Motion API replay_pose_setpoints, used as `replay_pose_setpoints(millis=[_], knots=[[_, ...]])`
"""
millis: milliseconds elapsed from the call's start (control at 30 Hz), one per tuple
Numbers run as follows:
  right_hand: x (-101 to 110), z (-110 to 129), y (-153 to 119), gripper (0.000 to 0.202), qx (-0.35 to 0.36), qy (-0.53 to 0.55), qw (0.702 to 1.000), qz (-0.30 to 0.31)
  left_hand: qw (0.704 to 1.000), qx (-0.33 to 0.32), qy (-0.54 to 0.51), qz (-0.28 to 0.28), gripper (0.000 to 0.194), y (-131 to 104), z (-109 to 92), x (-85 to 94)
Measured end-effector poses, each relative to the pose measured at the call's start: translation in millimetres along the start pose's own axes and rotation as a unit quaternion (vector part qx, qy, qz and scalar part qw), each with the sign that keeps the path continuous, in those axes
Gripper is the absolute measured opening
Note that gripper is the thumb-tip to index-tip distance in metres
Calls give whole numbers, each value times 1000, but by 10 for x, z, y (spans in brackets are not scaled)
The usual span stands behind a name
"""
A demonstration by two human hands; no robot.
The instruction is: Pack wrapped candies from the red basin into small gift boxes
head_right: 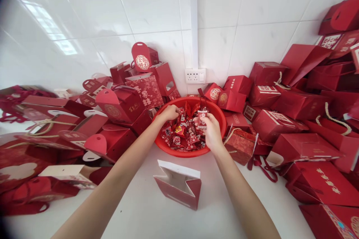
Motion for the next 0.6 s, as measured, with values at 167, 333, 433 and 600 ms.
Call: replay_pose_setpoints(millis=[167, 333, 433, 600], knots=[[5, -7, 10, 21, 1, -5, 1000, 7, 998, 43, 20, -30, 20, -67, 107, 57], [-1, -3, -1, 19, 5, 5, 1000, -7, 996, 73, 31, -32, 17, -79, 153, 73], [-4, -5, -6, 20, 6, 7, 1000, -13, 997, 69, 30, -18, 14, -80, 132, 45], [-3, -6, -3, 20, 8, -2, 1000, -2, 998, 59, 20, -5, 9, -85, 111, 0]])
Point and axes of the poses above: each hand's wrist, its own y-axis towards the middle knuckle, its own x-axis out of the back of the hand, z = x × y, the point moved 4 cm from there along y, towards the middle knuckle, and after that the axes turned 6 degrees about x, right-handed, at the moved point
